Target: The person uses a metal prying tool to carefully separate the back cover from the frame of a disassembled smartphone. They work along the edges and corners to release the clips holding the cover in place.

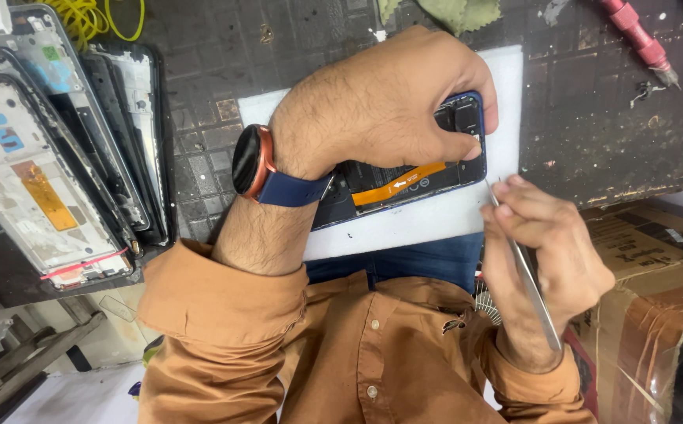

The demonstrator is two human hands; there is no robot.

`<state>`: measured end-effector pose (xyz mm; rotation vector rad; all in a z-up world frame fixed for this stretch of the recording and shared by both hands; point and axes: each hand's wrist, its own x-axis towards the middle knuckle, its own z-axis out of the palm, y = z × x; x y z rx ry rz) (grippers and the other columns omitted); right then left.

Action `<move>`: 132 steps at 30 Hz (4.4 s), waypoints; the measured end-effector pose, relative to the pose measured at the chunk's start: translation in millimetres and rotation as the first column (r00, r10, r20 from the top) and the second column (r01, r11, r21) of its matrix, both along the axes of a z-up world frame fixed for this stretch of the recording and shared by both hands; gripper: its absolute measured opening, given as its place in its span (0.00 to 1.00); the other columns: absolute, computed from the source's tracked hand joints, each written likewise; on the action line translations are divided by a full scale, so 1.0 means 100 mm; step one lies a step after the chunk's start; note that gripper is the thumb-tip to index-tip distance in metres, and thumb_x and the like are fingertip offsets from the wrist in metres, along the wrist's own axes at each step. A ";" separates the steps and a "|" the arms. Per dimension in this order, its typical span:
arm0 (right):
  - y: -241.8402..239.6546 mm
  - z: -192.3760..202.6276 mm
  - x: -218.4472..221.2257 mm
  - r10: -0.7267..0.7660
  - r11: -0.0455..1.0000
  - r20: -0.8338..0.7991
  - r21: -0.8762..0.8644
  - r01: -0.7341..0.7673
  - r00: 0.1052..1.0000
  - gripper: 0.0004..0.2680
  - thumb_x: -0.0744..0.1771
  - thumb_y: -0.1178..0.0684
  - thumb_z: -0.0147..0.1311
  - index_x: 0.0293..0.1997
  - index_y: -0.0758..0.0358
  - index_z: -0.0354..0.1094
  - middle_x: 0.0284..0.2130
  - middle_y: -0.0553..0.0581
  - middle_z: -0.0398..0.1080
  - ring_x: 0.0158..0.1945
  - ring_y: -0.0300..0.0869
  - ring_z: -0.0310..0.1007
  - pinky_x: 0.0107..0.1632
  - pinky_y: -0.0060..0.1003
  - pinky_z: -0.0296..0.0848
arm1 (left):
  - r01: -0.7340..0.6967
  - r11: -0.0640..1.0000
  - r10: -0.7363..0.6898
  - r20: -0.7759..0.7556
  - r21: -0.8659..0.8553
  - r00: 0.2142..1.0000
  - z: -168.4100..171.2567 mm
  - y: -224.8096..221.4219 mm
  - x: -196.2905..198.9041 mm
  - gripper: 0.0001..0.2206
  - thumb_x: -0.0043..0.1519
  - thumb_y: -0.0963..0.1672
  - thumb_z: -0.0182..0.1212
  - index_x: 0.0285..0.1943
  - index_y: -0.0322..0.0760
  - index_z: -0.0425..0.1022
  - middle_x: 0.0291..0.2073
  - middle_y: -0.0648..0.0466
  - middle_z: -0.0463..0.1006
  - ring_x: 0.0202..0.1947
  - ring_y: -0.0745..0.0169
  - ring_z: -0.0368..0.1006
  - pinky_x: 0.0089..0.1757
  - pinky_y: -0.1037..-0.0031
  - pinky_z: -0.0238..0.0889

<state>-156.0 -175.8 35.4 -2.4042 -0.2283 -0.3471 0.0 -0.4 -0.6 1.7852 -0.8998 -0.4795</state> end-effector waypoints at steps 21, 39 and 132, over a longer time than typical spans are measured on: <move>-0.07 -0.26 -0.04 -0.098 0.811 -0.111 0.567 0.144 0.989 0.10 0.72 0.55 0.66 0.50 0.69 0.66 0.42 0.59 0.70 0.40 0.40 0.76 0.44 0.27 0.76 | -0.023 0.999 0.026 -0.073 0.040 0.997 -0.02 0.00 0.01 0.15 0.52 0.46 0.75 0.46 0.36 0.82 0.37 0.49 0.84 0.40 0.57 0.82 0.43 0.69 0.73; -0.11 -0.62 -0.14 -0.162 0.940 0.128 0.323 0.113 0.979 0.09 0.75 0.58 0.59 0.49 0.68 0.59 0.43 0.63 0.71 0.46 0.47 0.79 0.52 0.39 0.84 | -0.004 1.000 0.006 -0.075 0.029 0.997 -0.03 0.00 0.02 0.14 0.55 0.45 0.73 0.47 0.37 0.82 0.37 0.51 0.84 0.40 0.59 0.82 0.43 0.69 0.73; 0.00 -0.86 -0.03 -0.309 0.829 0.174 0.530 0.176 0.935 0.14 0.76 0.45 0.51 0.47 0.65 0.51 0.42 0.62 0.66 0.34 0.41 0.75 0.37 0.30 0.77 | -0.255 0.918 0.193 -0.219 -0.305 0.956 0.37 0.36 -0.10 0.10 0.71 0.45 0.68 0.54 0.34 0.78 0.41 0.60 0.83 0.38 0.76 0.82 0.39 0.82 0.77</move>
